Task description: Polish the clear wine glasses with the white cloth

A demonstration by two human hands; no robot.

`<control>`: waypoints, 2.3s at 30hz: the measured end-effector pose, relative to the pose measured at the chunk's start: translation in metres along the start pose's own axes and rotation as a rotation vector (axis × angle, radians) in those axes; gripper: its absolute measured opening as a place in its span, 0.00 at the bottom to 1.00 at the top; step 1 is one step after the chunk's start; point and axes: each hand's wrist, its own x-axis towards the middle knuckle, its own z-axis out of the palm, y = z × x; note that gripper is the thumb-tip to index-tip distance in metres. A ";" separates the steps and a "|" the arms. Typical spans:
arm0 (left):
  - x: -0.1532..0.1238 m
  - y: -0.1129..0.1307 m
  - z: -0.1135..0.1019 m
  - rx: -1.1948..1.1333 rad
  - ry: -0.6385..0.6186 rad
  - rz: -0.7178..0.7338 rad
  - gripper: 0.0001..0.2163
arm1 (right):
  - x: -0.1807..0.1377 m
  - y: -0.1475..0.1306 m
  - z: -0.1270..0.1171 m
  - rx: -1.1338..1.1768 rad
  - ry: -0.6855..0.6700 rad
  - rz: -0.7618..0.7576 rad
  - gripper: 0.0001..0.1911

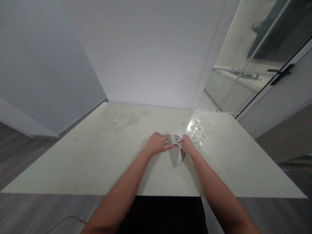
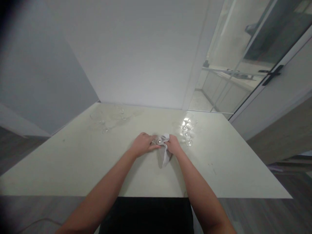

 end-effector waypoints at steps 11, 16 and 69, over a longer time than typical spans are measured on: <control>0.004 0.015 -0.005 0.033 -0.030 -0.104 0.27 | -0.009 -0.020 0.004 -0.155 -0.050 -0.077 0.06; 0.002 0.010 -0.001 -0.069 -0.025 -0.070 0.27 | -0.010 -0.024 0.005 -0.365 -0.060 -0.096 0.05; 0.003 0.019 -0.015 -0.134 -0.079 -0.057 0.25 | -0.011 -0.033 -0.006 -0.627 -0.007 -0.337 0.08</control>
